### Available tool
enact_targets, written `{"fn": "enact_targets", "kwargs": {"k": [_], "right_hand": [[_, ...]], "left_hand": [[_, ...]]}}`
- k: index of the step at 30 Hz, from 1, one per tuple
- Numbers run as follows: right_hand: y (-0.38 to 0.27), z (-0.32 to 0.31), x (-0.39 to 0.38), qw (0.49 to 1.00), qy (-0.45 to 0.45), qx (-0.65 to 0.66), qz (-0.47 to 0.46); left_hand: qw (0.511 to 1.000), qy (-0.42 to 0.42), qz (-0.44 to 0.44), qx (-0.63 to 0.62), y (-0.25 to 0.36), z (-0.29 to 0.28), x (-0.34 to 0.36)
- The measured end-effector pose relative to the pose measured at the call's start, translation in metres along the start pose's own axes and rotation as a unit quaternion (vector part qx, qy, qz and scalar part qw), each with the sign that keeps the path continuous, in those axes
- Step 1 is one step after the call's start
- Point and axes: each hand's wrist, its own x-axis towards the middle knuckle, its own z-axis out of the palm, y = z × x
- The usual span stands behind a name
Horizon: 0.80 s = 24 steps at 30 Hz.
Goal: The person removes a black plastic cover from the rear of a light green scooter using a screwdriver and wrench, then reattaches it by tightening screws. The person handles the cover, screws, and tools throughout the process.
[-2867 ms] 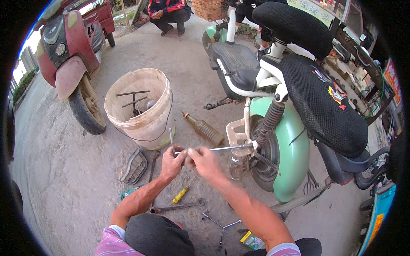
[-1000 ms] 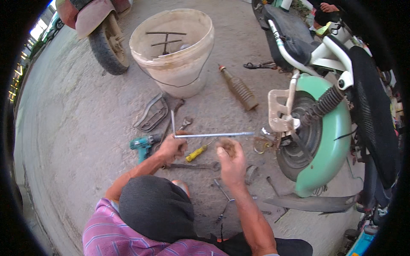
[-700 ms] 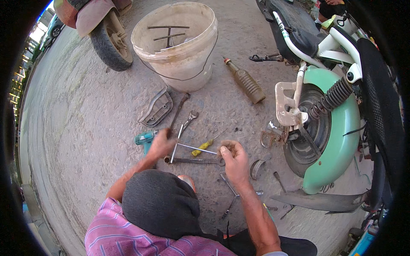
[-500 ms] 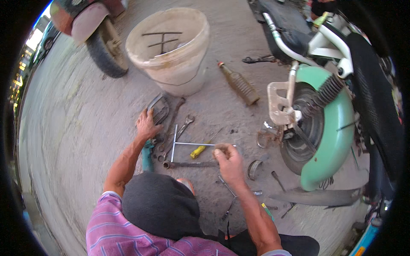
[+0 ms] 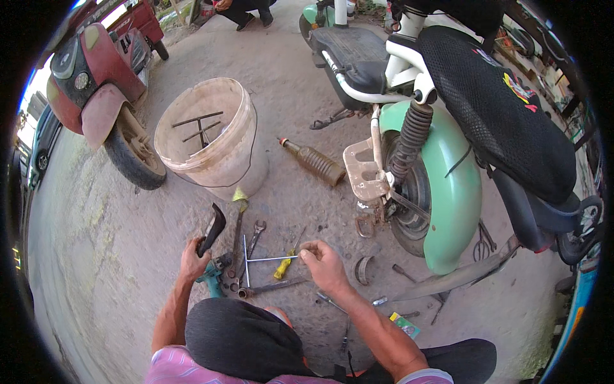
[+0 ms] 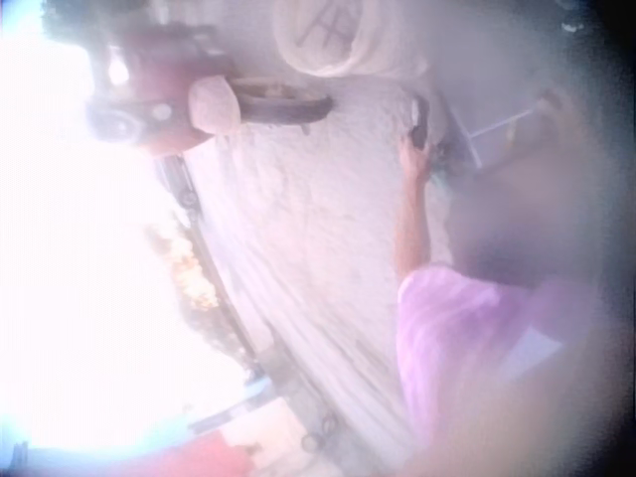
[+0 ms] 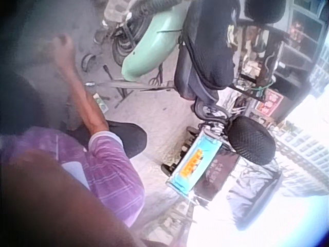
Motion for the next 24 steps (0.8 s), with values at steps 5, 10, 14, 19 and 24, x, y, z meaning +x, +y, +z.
{"fn": "enact_targets", "kwargs": {"k": [5, 10, 14, 19, 24], "right_hand": [[0.001, -0.008, 0.002, 0.998, -0.003, 0.051, 0.039], [-0.026, -0.011, -0.006, 0.999, -0.019, 0.032, 0.028], [-0.053, -0.011, -0.009, 0.999, -0.041, 0.022, 0.001], [-0.069, -0.018, -0.004, 0.992, 0.063, -0.069, -0.085], [-0.086, -0.046, 0.01, 0.97, 0.137, -0.134, -0.149]], "left_hand": [[0.8, -0.046, -0.138, -0.582, 0.059, 0.006, -0.027], [0.679, -0.144, -0.081, -0.716, 0.162, 0.051, -0.017], [0.624, -0.241, -0.041, -0.742, 0.229, 0.081, -0.016], [0.597, -0.303, 0.014, -0.743, 0.267, 0.093, -0.017], [0.687, -0.328, -0.02, -0.648, 0.288, 0.086, 0.024]]}}
